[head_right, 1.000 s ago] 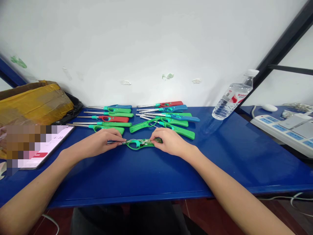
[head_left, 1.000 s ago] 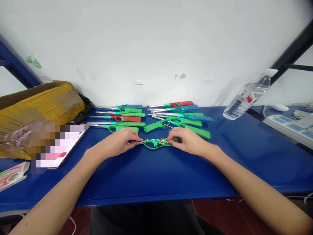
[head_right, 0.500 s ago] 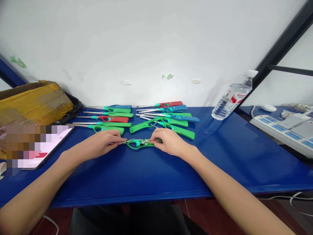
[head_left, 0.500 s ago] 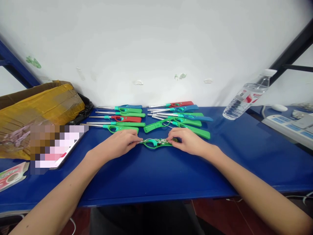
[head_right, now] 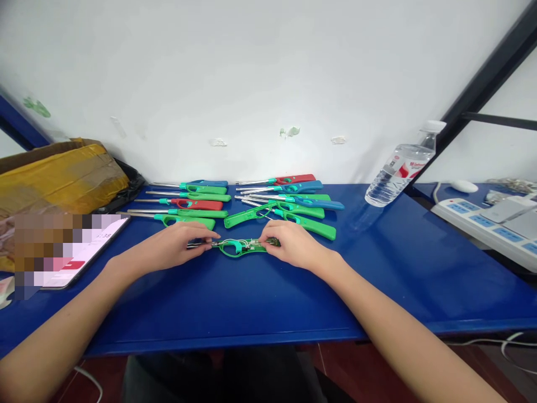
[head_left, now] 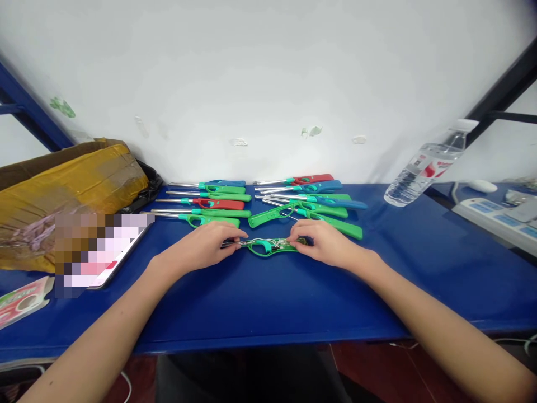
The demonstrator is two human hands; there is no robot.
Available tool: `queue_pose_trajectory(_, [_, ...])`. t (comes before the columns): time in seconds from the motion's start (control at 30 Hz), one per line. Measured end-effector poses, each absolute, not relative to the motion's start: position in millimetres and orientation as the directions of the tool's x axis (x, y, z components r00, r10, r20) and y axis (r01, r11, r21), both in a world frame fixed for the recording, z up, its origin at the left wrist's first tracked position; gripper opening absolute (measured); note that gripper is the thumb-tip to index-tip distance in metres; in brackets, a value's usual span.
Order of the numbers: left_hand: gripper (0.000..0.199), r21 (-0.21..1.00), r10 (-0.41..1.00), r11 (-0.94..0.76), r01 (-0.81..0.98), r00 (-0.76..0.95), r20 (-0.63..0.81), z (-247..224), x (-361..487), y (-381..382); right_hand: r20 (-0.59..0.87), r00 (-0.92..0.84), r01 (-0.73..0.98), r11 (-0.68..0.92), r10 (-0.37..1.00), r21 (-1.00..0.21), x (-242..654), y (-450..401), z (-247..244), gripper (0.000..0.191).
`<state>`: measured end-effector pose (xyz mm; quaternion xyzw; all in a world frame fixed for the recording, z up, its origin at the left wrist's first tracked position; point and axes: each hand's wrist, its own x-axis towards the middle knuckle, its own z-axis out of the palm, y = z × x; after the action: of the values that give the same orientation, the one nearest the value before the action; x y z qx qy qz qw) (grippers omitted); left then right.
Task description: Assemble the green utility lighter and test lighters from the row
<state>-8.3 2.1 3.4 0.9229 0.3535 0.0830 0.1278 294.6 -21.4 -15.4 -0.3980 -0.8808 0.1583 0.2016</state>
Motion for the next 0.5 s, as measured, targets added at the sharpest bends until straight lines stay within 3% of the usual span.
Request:
queue_pose_trajectory(0.2, [0.031, 0.247, 0.668, -0.735, 0.631, 0.736, 0.108, 0.1, -4.4, -1.0, 0.249, -0.605, 0.633, 0.647, 0.756, -0.426, 294.9, -20.0, -16.9, 0.012])
queue_pose_trajectory(0.5, [0.02, 0.354, 0.626, -0.762, 0.543, 0.758, 0.185, -7.8, 6.5, -0.4, 0.262, -0.608, 0.624, 0.655, 0.749, -0.426, 295.2, -19.9, -18.1, 0.011])
